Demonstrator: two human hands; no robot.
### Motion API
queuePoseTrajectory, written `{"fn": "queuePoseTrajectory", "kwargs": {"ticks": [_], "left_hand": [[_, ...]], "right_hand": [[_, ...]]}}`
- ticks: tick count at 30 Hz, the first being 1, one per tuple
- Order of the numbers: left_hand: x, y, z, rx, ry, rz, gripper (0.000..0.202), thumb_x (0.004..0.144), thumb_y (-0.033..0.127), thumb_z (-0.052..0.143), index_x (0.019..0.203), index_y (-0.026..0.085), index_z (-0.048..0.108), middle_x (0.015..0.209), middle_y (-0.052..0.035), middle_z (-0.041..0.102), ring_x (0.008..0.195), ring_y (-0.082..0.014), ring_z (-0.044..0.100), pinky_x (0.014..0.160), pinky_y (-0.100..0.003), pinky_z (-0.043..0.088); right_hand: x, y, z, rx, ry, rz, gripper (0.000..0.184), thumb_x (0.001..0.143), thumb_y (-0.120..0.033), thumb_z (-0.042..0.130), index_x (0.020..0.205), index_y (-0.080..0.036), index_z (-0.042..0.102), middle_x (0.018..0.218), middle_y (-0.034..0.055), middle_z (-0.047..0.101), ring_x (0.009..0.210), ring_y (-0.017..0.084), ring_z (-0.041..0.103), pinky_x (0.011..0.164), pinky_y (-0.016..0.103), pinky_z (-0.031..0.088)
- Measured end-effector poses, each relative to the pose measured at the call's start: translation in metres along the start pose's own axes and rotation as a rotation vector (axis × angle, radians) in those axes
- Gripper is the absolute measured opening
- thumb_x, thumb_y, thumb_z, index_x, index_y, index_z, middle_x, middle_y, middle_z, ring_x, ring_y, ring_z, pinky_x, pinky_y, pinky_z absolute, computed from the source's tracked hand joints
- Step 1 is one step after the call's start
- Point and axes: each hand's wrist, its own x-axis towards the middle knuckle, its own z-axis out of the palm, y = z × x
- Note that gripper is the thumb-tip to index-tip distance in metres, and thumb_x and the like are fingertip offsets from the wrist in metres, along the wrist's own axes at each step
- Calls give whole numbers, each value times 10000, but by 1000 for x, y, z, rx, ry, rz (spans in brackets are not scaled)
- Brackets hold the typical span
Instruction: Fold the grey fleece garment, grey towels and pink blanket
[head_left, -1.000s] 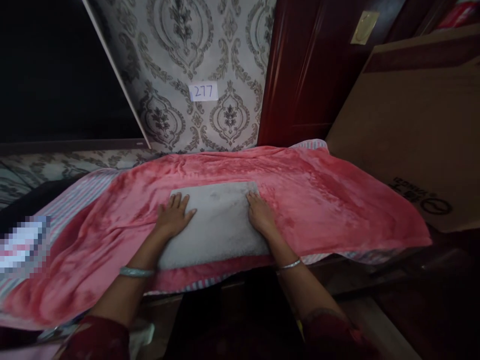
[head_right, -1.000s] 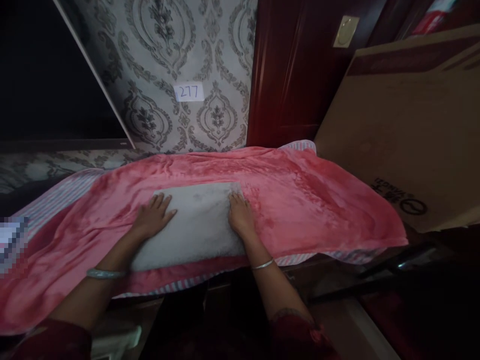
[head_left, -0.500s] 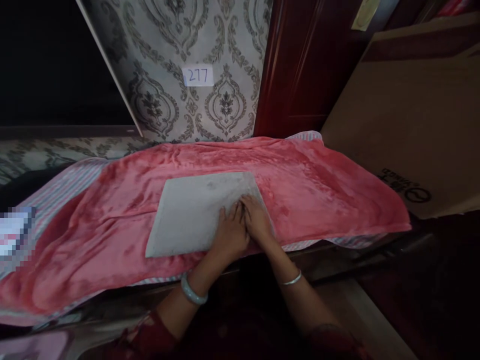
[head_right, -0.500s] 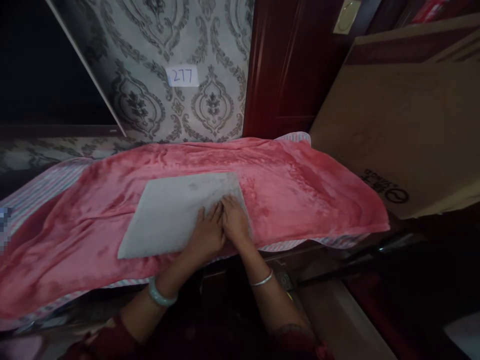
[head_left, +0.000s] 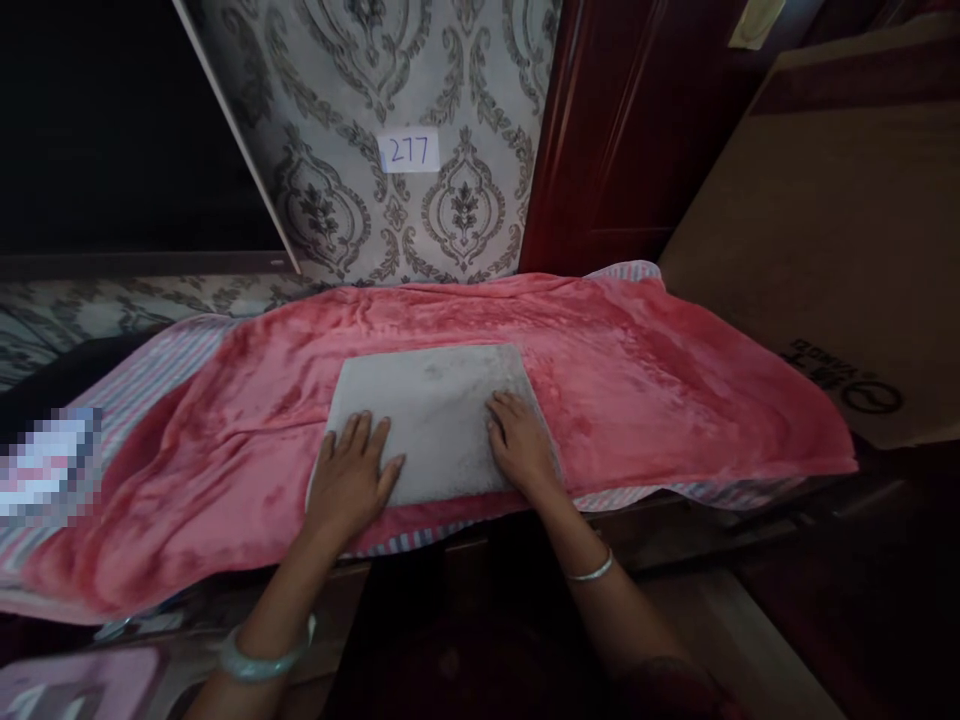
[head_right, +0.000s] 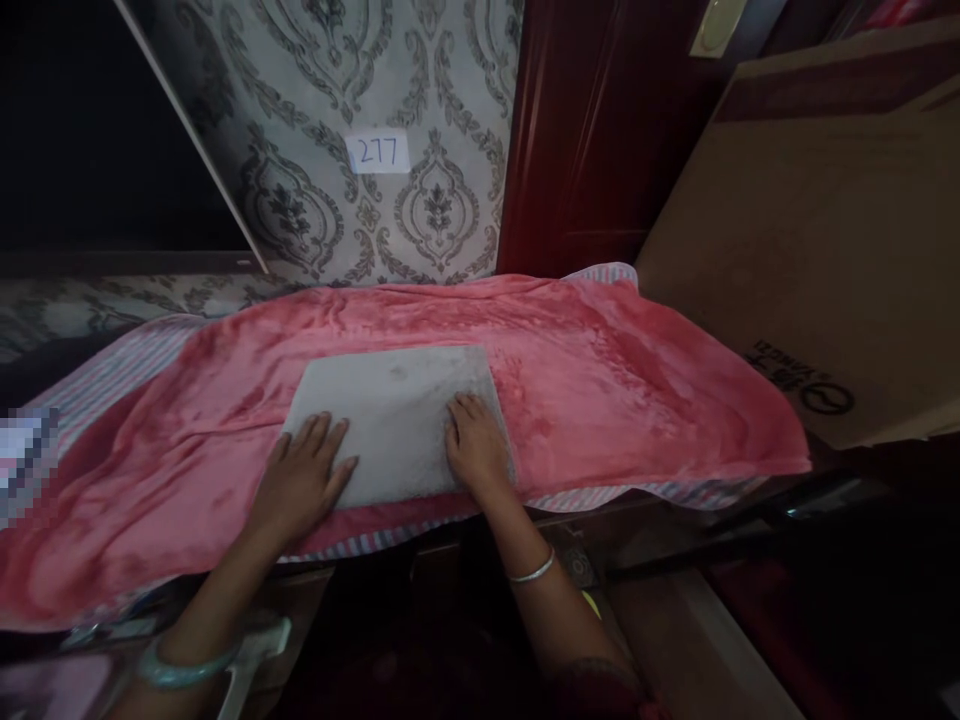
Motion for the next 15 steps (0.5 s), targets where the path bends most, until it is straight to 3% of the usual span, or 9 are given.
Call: {"fn": "queuePoseTrajectory", "kwargs": {"ticks": [4, 8, 11, 15], "left_hand": [[-7, -27, -5, 2, -79, -114, 593, 990, 411, 302, 1515, 147, 382, 1609, -129, 320, 1500, -317, 259, 1159, -628, 264], [7, -27, -19, -14, -99, -134, 549, 982, 381, 306, 1454, 156, 473, 1570, -120, 408, 1492, -350, 264, 1150, -682, 224], [41, -5, -35, -92, -75, -20, 536, 976, 305, 300, 1460, 135, 458, 1577, -147, 389, 1492, -304, 284, 1182, -603, 239], [108, 46, -52, -223, -149, 136, 581, 966, 292, 346, 1527, 144, 343, 1627, -150, 274, 1513, -262, 235, 1200, -532, 242]], "right_hand": [[-1, 2, 3, 54, 25, 20, 407, 874, -198, 495, 1228, -143, 686, 1352, 143, 621, 1339, 277, 490, 1170, 508, 336], [20, 17, -1, 286, 106, 92, 414, 843, -218, 508, 1212, -182, 693, 1281, 120, 670, 1226, 262, 592, 1126, 505, 398], [63, 29, -4, 541, 227, 180, 437, 821, -251, 533, 1229, -191, 678, 1280, 101, 672, 1212, 247, 606, 1130, 479, 397], [128, 36, 13, 912, 391, 376, 516, 816, -309, 557, 1316, -190, 604, 1405, 105, 585, 1290, 218, 550, 1134, 435, 386]]}}
